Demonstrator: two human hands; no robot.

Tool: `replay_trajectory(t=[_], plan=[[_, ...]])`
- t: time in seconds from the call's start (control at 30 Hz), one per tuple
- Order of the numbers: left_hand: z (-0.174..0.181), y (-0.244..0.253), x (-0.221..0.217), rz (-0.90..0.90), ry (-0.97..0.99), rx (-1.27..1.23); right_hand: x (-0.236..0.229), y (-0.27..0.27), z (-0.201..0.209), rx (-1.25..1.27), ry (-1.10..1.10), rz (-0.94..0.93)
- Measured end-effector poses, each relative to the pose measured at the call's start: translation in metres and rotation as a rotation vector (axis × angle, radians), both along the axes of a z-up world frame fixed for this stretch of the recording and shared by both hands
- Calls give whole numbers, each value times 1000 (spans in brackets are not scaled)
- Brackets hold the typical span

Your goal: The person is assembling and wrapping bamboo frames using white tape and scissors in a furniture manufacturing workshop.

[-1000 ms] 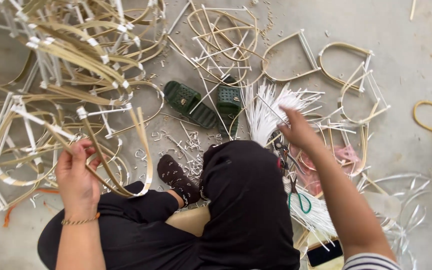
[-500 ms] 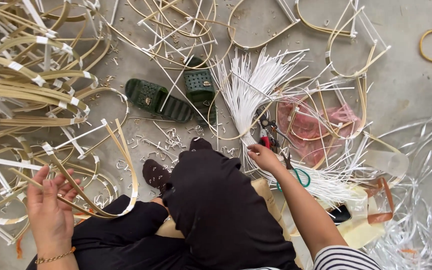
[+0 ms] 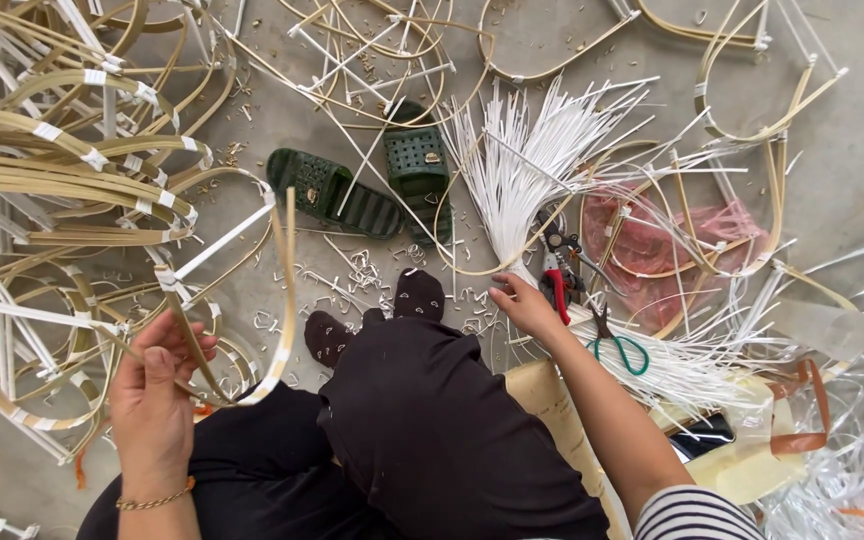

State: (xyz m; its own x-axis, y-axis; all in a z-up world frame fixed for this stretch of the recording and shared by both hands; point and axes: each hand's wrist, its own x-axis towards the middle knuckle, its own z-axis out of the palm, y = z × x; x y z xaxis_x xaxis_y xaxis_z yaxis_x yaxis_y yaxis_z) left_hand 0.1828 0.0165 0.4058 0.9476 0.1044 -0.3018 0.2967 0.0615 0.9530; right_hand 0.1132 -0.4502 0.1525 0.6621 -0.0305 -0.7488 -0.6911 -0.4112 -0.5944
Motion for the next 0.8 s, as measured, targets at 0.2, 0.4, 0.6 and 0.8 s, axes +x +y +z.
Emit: replay_trajectory(t=[0.2, 0.4, 0.6, 0.8], plan=[[15, -18, 3, -2, -59, 30, -8, 17, -21, -18, -49, 140], [17, -12, -1, 49, -7, 57, 4, 50, -35, -130, -37, 423], [13, -8, -2, 47, -7, 77, 21, 70, -65, -287, 14, 463], [13, -7, -1, 24, 15, 104, 7, 34, -15, 19, 18, 661]])
